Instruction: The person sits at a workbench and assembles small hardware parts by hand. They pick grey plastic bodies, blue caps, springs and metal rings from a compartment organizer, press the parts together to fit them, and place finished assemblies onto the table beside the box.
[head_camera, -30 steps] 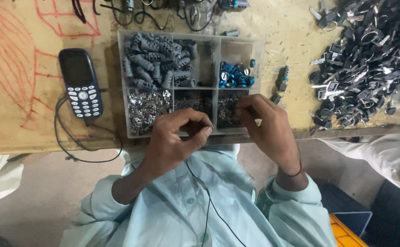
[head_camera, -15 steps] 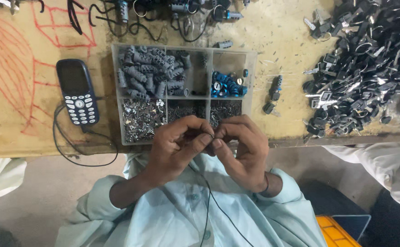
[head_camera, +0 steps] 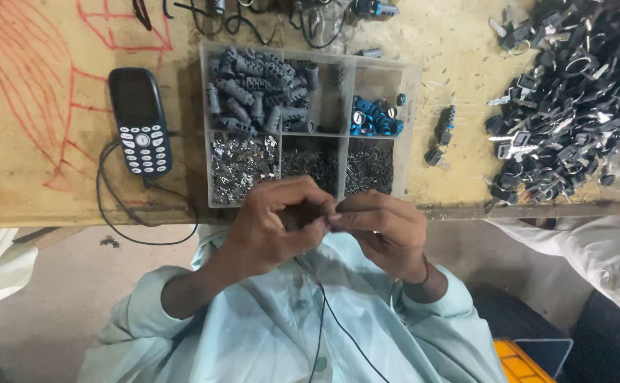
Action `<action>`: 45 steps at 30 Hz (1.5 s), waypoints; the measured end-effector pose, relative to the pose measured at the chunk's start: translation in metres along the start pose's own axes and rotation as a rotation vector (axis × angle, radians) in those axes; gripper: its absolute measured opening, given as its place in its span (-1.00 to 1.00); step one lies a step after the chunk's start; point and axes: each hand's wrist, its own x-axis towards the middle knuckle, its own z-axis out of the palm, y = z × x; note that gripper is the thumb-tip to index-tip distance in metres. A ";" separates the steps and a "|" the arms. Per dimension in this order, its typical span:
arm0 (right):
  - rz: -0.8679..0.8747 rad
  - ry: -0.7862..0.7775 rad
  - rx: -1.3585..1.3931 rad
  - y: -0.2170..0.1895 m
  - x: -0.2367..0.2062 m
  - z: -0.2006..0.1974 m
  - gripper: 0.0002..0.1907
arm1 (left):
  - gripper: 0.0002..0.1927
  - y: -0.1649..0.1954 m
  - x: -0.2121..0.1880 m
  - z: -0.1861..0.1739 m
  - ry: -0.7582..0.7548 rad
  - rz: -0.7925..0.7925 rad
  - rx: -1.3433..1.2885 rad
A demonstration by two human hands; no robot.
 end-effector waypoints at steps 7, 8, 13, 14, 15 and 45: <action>0.263 -0.163 -0.137 -0.014 0.065 -0.022 -0.71 | -0.85 -0.022 -0.004 -0.004 0.117 -0.235 -0.333; 0.179 -0.103 -0.348 -0.009 0.081 -0.017 -0.78 | -0.85 -0.026 -0.002 -0.005 0.133 -0.213 -0.364; -0.089 -0.148 -0.826 0.037 0.142 -0.001 -0.74 | -0.87 -0.034 0.004 -0.008 0.131 -0.154 -0.377; -0.053 -0.158 -0.787 0.041 0.143 -0.005 -0.77 | -0.87 -0.033 0.005 -0.008 0.126 -0.141 -0.386; -0.025 -0.173 -0.748 0.040 0.137 -0.009 -0.79 | -0.87 -0.031 0.006 -0.009 0.127 -0.122 -0.397; -0.047 -0.110 -0.400 -0.016 0.042 -0.020 -0.44 | -0.82 -0.002 -0.003 0.013 0.324 -0.162 -0.062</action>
